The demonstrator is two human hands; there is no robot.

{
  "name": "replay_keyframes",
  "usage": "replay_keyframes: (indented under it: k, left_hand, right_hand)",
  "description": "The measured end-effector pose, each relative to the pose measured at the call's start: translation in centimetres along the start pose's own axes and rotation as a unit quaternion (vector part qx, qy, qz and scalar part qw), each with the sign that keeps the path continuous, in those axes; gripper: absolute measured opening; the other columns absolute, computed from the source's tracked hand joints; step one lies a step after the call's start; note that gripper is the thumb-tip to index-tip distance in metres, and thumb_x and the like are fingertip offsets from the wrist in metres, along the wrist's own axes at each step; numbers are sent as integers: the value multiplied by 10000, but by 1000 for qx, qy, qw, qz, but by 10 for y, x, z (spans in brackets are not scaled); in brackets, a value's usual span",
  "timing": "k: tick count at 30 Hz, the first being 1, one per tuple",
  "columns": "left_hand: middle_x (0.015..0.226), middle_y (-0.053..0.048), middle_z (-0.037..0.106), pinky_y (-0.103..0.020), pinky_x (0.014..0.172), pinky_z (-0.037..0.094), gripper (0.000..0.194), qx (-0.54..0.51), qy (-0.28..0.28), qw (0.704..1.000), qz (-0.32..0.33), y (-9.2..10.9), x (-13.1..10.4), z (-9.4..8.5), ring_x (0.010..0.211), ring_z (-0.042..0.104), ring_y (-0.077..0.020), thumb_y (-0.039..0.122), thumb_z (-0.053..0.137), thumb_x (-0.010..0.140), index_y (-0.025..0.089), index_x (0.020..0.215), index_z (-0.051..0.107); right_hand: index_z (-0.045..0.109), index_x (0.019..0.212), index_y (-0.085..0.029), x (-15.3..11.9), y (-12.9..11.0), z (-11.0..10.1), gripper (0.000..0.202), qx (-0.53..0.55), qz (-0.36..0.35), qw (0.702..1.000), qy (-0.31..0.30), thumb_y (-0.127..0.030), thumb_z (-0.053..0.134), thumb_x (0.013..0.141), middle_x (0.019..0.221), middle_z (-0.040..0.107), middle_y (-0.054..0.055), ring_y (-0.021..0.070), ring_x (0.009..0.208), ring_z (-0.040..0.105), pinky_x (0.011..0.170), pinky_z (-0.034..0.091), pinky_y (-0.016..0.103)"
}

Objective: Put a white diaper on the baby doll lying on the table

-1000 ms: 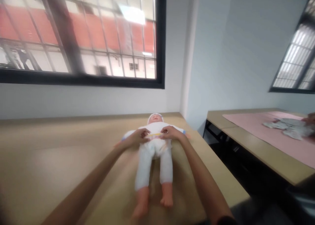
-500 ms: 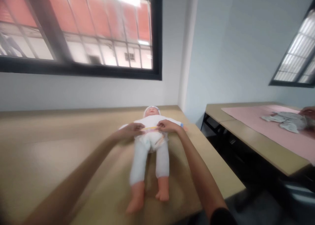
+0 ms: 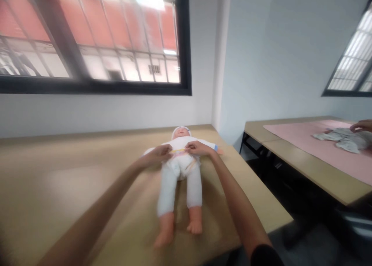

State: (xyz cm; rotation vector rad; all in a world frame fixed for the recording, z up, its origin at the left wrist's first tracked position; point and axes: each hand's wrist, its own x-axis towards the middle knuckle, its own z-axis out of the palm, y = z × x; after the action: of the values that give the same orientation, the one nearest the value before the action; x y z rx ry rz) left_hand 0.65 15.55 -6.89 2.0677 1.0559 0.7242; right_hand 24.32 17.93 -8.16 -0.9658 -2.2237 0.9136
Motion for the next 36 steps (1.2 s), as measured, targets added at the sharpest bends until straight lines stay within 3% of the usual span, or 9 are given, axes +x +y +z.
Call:
replay_keyframes:
  k: [5,11,17,22,26,36]
  left_hand:
    - [780,8,510,-238,555,376,336,-23,-13,1000,-5,-8,3,-1,661,473,-127,440,619,707,185,900,518]
    - [899,-28,582,-236,622,428,353,-55,4,998,17,-17,5,-2,748,541,-136,450,640,708,192,930,545]
    - [880,-38,617,-254,628,436,381,-21,38,999,-5,-15,3,-5,753,566,-157,442,671,677,183,937,568]
    - [741,-21,600,-257,589,389,362,81,14,996,-31,0,-3,-8,664,523,-156,525,617,693,177,790,594]
    - [644,5,536,-254,582,357,382,69,16,998,-2,0,-5,-6,613,455,-132,546,595,699,171,647,548]
    - [749,7,546,-232,607,364,371,-29,-1,1000,9,-14,-3,-3,672,458,-118,537,597,773,168,767,564]
  right_hand:
    - [650,923,-158,1,-1,1,304,-25,-5,999,41,-428,589,798,910,674,53,173,824,590,713,441,274]
    - [595,690,-170,0,2,-2,377,-141,94,981,99,-530,552,796,698,624,17,137,640,510,594,348,254]
    - [540,656,-177,-1,7,-5,396,-162,83,981,74,-530,488,829,631,536,-15,121,598,435,564,297,251]
    - [564,734,-179,1,15,-2,357,-136,81,983,93,-527,529,806,643,539,-18,121,608,445,571,313,244]
    - [598,823,-171,0,14,-1,353,-95,76,988,97,-521,571,781,681,569,-14,122,629,479,608,356,245]
    - [608,854,-161,-7,15,-3,336,-15,35,998,40,-487,531,828,848,628,23,143,748,536,679,418,260]
